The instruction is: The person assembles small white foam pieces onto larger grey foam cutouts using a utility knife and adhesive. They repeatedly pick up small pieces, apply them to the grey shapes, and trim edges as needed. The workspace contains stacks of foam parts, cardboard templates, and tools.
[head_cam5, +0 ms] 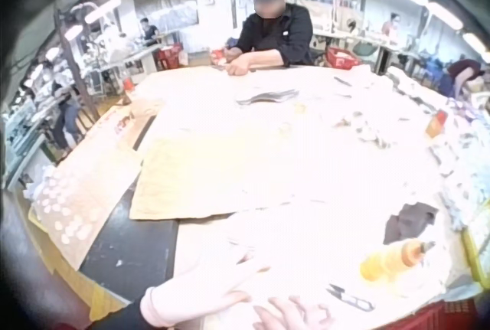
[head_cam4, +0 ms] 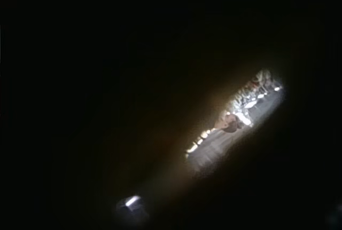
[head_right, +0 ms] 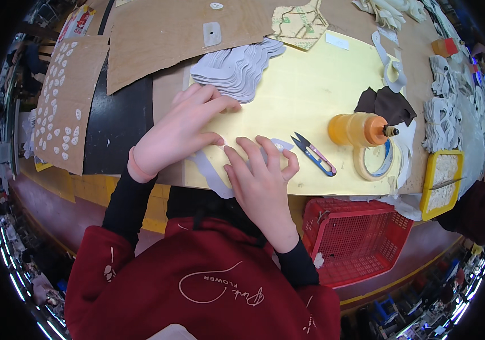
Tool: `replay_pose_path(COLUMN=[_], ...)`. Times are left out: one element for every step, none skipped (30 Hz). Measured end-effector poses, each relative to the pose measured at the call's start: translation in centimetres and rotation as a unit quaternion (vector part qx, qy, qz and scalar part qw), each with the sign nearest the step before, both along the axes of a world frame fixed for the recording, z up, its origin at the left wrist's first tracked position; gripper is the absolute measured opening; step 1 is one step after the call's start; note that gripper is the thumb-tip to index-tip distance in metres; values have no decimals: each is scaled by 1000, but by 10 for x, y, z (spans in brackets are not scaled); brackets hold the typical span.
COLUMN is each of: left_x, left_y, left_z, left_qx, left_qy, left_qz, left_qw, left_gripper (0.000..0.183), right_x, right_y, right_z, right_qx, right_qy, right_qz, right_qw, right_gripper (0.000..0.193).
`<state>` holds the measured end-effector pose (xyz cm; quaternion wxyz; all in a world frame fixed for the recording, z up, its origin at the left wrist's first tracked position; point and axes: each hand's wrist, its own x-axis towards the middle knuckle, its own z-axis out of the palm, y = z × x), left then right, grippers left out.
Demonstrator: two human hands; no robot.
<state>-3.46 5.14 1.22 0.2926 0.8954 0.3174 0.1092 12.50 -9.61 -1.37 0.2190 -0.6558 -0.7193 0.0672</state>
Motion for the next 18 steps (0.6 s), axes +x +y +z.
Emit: replay_pose_path(left_x=[-2,-5,-7,-10,-13,-16,-19,-21,-21,-21,-22,-23,-23,-24,-26,-28,-31,-35], left_y=[-1,-2,-5,-8,-12,-18,-25,-31,-37,-42,-45,-46,-46,-46,-45,-44,-43,-42], left_z=[-1,-2,-2,-3,-3,-4,-4,-5,-6,-8,-9,-10,-11,-11,-10,-9,-7,-3], left_qx=[4,7,-9,-24,-41,-36,-32,-27,-40,-54,-66,-55,-43,-30,-45,-59,-73,-73], left_qy=[-16,-32,-52,-73,-94,-73,-53,-32,-43,-53,-64,-63,-63,-68,-76,-89,-98,-77], left_qz=[1,3,34,65,93,114,134,156,152,148,145,139,132,126,148,171,191,195], left_qw=[1000,999,998,995,990,990,989,987,987,986,985,987,988,989,985,979,974,975], left_gripper=[51,48,43,37,32,27,23,19,17,16,15,16,17,19,19,19,19,20], right_x=[0,0,-1,-1,-1,-2,-3,-4,-5,-7,-8,-10,-11,-12,-12,-12,-11,-10], right_y=[1,1,0,0,0,-1,-1,-2,-2,-2,-3,-4,-4,-4,-4,-4,-4,-4], right_z=[0,0,1,1,2,2,3,3,4,5,5,7,8,8,9,9,10,10], right_qx=[-2,-6,-11,-14,-20,-25,-31,-36,-42,-46,-51,-56,-59,-57,-53,-49,-49,-48], right_qy=[-6,-7,-8,-9,-10,-12,-13,-6,2,15,11,10,10,8,7,5,13,20], right_qz=[0,0,0,-1,0,0,1,4,8,11,13,13,13,12,11,9,7,4], right_qw=[1000,1000,1000,1000,1000,1000,999,999,999,999,999,998,998,998,999,999,999,999], right_gripper=[33,33,34,34,35,35,35,36,36,37,37,38,38,38,38,38,37,37])
